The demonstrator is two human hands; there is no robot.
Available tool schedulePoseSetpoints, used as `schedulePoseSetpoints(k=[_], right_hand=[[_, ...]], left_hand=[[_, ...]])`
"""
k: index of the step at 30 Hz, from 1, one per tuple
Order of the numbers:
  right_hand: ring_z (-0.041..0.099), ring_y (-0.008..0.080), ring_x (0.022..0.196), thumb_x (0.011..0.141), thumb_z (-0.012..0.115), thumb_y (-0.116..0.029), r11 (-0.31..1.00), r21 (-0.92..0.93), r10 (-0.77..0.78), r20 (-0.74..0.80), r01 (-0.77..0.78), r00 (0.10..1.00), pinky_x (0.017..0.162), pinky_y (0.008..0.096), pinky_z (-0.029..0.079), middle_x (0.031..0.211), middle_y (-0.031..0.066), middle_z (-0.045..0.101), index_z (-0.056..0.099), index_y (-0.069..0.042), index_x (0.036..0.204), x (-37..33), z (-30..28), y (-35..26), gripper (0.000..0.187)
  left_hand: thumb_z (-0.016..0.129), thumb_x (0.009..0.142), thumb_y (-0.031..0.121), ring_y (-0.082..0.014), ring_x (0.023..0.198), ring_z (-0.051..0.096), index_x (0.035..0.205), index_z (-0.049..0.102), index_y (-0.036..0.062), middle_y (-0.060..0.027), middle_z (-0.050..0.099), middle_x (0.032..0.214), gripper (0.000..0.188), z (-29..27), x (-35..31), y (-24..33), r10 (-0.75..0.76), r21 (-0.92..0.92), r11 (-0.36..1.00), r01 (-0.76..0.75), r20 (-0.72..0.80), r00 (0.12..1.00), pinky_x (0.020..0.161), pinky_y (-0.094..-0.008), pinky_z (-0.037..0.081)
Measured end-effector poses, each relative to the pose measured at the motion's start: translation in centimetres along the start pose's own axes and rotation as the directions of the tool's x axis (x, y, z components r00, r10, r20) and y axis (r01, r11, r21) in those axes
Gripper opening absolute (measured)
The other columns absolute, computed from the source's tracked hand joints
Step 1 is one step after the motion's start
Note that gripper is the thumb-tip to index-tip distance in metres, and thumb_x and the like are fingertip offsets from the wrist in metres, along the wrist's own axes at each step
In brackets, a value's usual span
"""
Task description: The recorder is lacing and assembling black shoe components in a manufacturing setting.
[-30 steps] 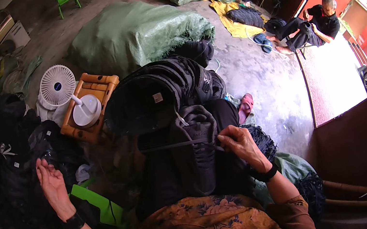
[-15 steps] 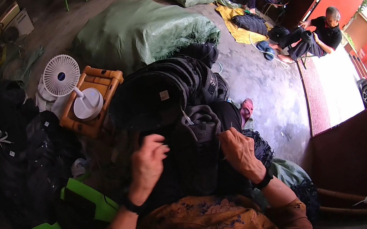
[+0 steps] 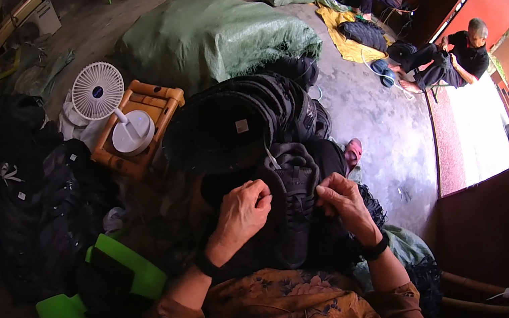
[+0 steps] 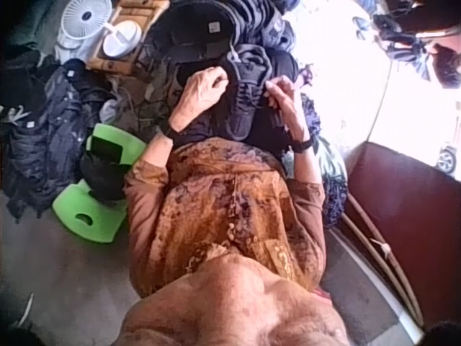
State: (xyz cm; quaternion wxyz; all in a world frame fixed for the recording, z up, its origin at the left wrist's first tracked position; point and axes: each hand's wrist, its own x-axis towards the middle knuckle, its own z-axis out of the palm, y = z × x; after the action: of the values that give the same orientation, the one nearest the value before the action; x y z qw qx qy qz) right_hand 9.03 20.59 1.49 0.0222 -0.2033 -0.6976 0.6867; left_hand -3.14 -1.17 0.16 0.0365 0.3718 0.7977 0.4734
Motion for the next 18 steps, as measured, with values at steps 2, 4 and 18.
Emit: schedulePoseSetpoints(k=[2, 4, 18], right_hand=[[0.052, 0.0045, 0.057, 0.093, 0.067, -0.025, 1.000, 0.004, -0.010, 0.015, 0.010, 1.000, 0.053, 0.0192, 0.041, 0.070, -0.0016, 0.062, 0.061, -0.007, 0.088, 0.1, 0.0, 0.1, 0.020], [0.053, 0.0052, 0.057, 0.094, 0.067, -0.024, 1.000, 0.020, -0.001, 0.010, 0.001, 1.000, 0.054, 0.0197, 0.043, 0.070, -0.0011, 0.062, 0.061, -0.007, 0.088, 0.0, -0.1, 0.1, 0.019], [0.056, 0.0059, 0.056, 0.093, 0.067, -0.024, 0.996, 0.090, 0.011, 0.041, -0.015, 0.999, 0.054, 0.0201, 0.046, 0.070, 0.0001, 0.063, 0.061, -0.006, 0.089, 0.4, -0.4, 0.7, 0.020]], left_hand=[[0.065, 0.084, 0.006, -0.0296, 0.068, 0.065, 0.084, 0.058, 0.0009, -0.0142, 0.063, 0.077, 0.008, -0.5, 0.7, -0.1, -0.024, -0.003, 1.000, 0.024, 0.080, 0.996, 0.061, -0.0369, 0.051], [0.064, 0.084, 0.008, -0.0287, 0.068, 0.065, 0.085, 0.058, 0.0003, -0.0151, 0.064, 0.078, 0.010, -1.2, 1.6, 0.5, -0.168, -0.018, 0.985, 0.174, 0.180, 0.969, 0.061, -0.0356, 0.050], [0.067, 0.083, 0.009, -0.0304, 0.069, 0.066, 0.085, 0.058, 0.0088, -0.0086, 0.064, 0.078, 0.009, 1.4, -0.1, 1.7, 0.056, 0.197, 0.980, -0.021, -0.171, 0.984, 0.057, -0.0389, 0.053]])
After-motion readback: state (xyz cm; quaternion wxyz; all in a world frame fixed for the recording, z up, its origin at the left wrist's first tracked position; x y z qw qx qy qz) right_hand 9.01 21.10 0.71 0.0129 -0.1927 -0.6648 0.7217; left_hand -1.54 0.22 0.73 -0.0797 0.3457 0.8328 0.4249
